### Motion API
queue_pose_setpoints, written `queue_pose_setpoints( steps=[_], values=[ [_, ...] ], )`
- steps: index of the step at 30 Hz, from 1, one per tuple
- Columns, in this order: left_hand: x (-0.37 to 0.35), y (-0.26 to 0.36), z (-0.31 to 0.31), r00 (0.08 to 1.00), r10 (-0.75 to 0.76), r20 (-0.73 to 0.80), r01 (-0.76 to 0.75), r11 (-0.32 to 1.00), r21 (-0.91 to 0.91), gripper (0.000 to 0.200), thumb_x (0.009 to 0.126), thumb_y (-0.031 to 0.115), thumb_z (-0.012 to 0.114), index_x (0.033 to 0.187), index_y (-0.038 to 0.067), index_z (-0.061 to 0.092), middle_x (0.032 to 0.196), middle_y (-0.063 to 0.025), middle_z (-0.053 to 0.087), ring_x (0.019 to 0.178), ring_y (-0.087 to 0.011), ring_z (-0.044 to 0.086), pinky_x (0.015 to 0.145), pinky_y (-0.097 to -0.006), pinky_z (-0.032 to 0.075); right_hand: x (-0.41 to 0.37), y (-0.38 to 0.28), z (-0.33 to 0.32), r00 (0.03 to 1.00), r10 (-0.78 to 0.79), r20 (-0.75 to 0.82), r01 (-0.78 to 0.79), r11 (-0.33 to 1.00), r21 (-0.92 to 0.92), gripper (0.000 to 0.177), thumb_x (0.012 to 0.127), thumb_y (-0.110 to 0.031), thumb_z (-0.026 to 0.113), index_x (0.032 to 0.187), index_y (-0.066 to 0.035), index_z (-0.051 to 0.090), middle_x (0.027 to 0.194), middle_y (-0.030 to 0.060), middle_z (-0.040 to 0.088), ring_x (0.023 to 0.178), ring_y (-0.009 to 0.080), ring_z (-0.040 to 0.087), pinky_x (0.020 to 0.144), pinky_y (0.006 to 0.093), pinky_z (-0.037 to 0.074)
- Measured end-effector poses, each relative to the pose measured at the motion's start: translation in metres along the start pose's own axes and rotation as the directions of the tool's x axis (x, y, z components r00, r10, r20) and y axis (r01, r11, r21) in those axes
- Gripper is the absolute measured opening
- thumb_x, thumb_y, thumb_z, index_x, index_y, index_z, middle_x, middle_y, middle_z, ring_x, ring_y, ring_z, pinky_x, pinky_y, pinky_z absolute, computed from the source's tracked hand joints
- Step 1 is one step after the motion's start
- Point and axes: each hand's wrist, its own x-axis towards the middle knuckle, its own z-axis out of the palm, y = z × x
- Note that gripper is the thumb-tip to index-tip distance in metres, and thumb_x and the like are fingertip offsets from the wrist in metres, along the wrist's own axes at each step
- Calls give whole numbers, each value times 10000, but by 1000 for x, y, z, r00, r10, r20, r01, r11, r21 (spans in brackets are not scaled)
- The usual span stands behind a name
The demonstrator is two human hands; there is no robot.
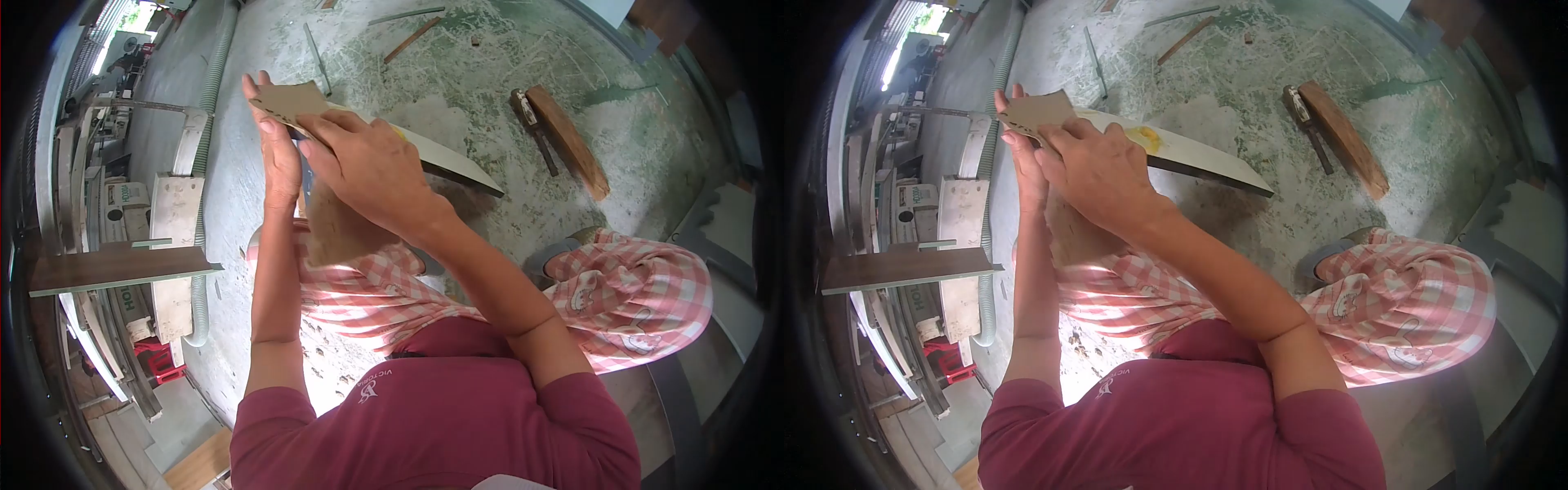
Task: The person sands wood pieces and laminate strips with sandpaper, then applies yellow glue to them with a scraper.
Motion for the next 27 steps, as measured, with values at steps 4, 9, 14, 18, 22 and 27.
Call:
queue_pose_setpoints(
  steps=[4, 9, 14, 18, 22, 27],
  values=[
    [1, -7, -4, 998, 67, 7, -67, 992, 110, 863, 842, 687, 207, 1425, 74, 34, 1423, -217, 238, 1314, -330, 237, 1066, -400, 194, -9, 23, 1, 999, 29, 32, -28, 1000, -14, 356, 885, -354, 434, 1156, -168, 569, 1141, 79, 573, 944, 307, 575, 827, 412, 453],
    [8, -11, -6, 1000, -6, -14, 8, 989, 151, 775, 884, 624, 218, 1404, 50, 174, 1325, -215, 395, 1232, -306, 353, 1039, -388, 240, -45, 99, 3, 915, 377, 146, -370, 926, -72, 397, 911, -408, 372, 1143, -167, 585, 1109, 109, 594, 955, 344, 574, 836, 431, 447],
    [16, -12, -12, 998, -64, -17, 66, 972, 226, 715, 911, 562, 220, 1361, 11, 290, 1324, -168, 423, 1248, -269, 354, 1049, -357, 226, -122, 256, 21, 653, 743, 144, -662, 653, -367, 505, 902, -481, 291, 1131, -141, 585, 1119, 148, 583, 1003, 367, 557, 862, 454, 430],
    [21, -15, -11, 998, -53, 32, 48, 987, 152, 663, 917, 497, 248, 1321, -18, 358, 1346, -160, 396, 1265, -256, 340, 1061, -343, 208, -134, 281, 33, 485, 864, 134, -770, 494, -404, 536, 886, -507, 289, 1171, -142, 559, 1173, 157, 555, 1060, 356, 529, 888, 451, 406],
    [13, -5, -1, 998, -48, 35, 46, 996, 76, 631, 917, 456, 270, 1317, -24, 360, 1351, -153, 386, 1272, -257, 330, 1066, -342, 204, -66, 185, 9, 729, 672, 130, -642, 738, -208, 503, 906, -462, 292, 1159, -120, 560, 1167, 145, 559, 1072, 333, 521, 897, 427, 404],
    [12, -3, -1, 998, -67, 13, 67, 997, -30, 655, 923, 472, 257, 1352, -22, 284, 1375, -172, 345, 1285, -268, 310, 1069, -346, 199, -3, 63, 11, 994, 97, -60, -98, 995, -23, 350, 913, -353, 370, 1137, -172, 567, 1174, 72, 537, 1000, 306, 554, 830, 433, 452]
  ],
)
